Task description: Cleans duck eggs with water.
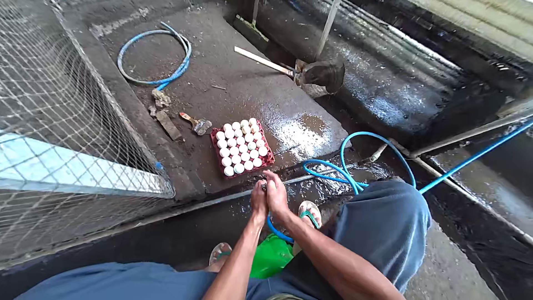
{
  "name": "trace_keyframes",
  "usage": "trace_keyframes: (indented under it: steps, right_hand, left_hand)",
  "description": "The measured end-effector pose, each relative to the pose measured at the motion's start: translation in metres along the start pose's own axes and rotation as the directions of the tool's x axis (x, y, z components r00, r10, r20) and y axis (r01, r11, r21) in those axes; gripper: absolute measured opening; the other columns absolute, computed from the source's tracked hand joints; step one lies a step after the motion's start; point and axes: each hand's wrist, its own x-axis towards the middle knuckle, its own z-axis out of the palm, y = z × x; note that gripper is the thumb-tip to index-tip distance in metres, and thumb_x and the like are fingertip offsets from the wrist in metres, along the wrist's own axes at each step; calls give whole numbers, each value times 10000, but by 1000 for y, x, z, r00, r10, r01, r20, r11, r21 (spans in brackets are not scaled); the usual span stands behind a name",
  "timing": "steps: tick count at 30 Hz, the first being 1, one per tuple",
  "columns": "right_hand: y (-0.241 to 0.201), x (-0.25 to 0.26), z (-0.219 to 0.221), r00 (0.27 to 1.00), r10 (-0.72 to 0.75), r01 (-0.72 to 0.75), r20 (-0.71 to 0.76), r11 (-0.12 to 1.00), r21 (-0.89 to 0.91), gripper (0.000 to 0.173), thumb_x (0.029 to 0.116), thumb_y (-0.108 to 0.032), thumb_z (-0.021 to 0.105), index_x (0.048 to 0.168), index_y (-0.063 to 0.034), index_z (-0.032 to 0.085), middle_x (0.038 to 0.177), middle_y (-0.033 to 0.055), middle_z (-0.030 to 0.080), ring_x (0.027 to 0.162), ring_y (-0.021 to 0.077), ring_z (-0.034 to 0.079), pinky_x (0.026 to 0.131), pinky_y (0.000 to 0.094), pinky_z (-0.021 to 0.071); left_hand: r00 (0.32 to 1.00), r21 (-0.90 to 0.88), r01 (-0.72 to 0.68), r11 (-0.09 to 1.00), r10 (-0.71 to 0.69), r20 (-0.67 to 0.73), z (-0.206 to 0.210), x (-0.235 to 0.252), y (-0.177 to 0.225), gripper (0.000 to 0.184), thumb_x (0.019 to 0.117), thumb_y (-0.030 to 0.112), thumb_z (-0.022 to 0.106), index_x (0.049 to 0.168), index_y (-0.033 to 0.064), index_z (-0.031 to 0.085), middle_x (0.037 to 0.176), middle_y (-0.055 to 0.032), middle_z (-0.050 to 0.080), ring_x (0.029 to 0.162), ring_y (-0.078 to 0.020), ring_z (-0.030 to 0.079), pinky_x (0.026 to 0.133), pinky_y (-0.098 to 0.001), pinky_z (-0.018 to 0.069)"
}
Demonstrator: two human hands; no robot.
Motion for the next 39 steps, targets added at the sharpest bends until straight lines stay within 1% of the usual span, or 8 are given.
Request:
trace_keyframes:
  steps: [4, 10, 19, 29, 31, 34, 36, 39]
  right_hand:
    - [3, 34, -6, 938, 346, -345, 35, 909, 234, 386, 1096, -219, 363, 1410, -47, 510, 1199, 168, 614, 1015, 247, 616, 858, 444, 523]
    - [12, 13, 0, 998, -32, 33, -59, 999, 11, 497, 1046, -158, 271, 1405, 48, 547, 1476, 226, 533, 1398, 294, 489, 1159, 480, 388]
    - [7, 23, -5, 985, 149, -142, -82, 986, 89, 442, 1053, -146, 389, 1466, -23, 491, 1482, 213, 508, 1348, 308, 504, 1080, 513, 431]
    - [8, 3, 3, 993, -7, 10, -121, 1000, 27, 468, 1027, -131, 373, 1450, 21, 506, 1491, 231, 505, 1382, 293, 494, 1137, 471, 408]
    - [9, 16, -1, 991, 92, -85, -95, 993, 80, 467, 1022, -133, 405, 1460, 2, 498, 1458, 221, 535, 1323, 291, 537, 1076, 491, 449]
    - [4, 40, -11, 898, 437, -432, 51, 851, 299, 357, 1081, -249, 414, 1360, -56, 524, 1148, 167, 615, 984, 257, 614, 835, 465, 519]
    - [8, 34, -10, 906, 408, -421, 114, 836, 352, 400, 1109, -303, 337, 1358, -53, 527, 1097, 145, 633, 911, 234, 632, 773, 428, 542]
    - [13, 18, -4, 996, 78, -82, 37, 989, 121, 480, 1081, -182, 257, 1411, 13, 546, 1397, 195, 589, 1268, 257, 573, 1059, 472, 460]
  left_hand:
    - [987, -107, 75, 991, -58, 153, -5, 9, -8, 383, 1079, 255, 338, 1211, -2, 588, 929, -76, 589, 705, -110, 538, 580, -294, 456]
    - [979, -117, -76, 990, 96, 179, -6, 4, -8, 518, 1118, 235, 185, 1426, -96, 438, 1468, -251, 465, 1355, -233, 465, 1156, -365, 358]
    - [990, 0, -8, 1000, 8, 142, -2, 2, -5, 508, 1105, 248, 197, 1286, -60, 559, 1191, -190, 604, 1075, -203, 580, 929, -383, 482]
    - [992, -111, -3, 994, 17, 126, -2, -4, 2, 470, 1117, 167, 204, 1328, -121, 511, 1267, -226, 582, 1155, -185, 557, 1038, -331, 435]
    - [982, -121, 125, 985, -106, 154, -7, -3, 4, 495, 1125, 266, 203, 1252, -11, 593, 1054, -108, 648, 896, -104, 598, 809, -287, 512]
    - [946, -178, 209, 962, -153, 285, -6, 7, -1, 380, 1108, 314, 244, 1055, 110, 560, 693, 22, 522, 471, -46, 401, 418, -206, 338]
    - [965, -149, 128, 981, -88, 247, -10, 9, -8, 308, 1093, 277, 353, 1284, 85, 501, 886, -18, 578, 579, -47, 489, 484, -207, 417]
    - [978, -55, -55, 997, 65, 199, -11, 12, -9, 469, 1111, 227, 253, 1419, -49, 474, 1421, -199, 520, 1259, -193, 530, 1081, -364, 426]
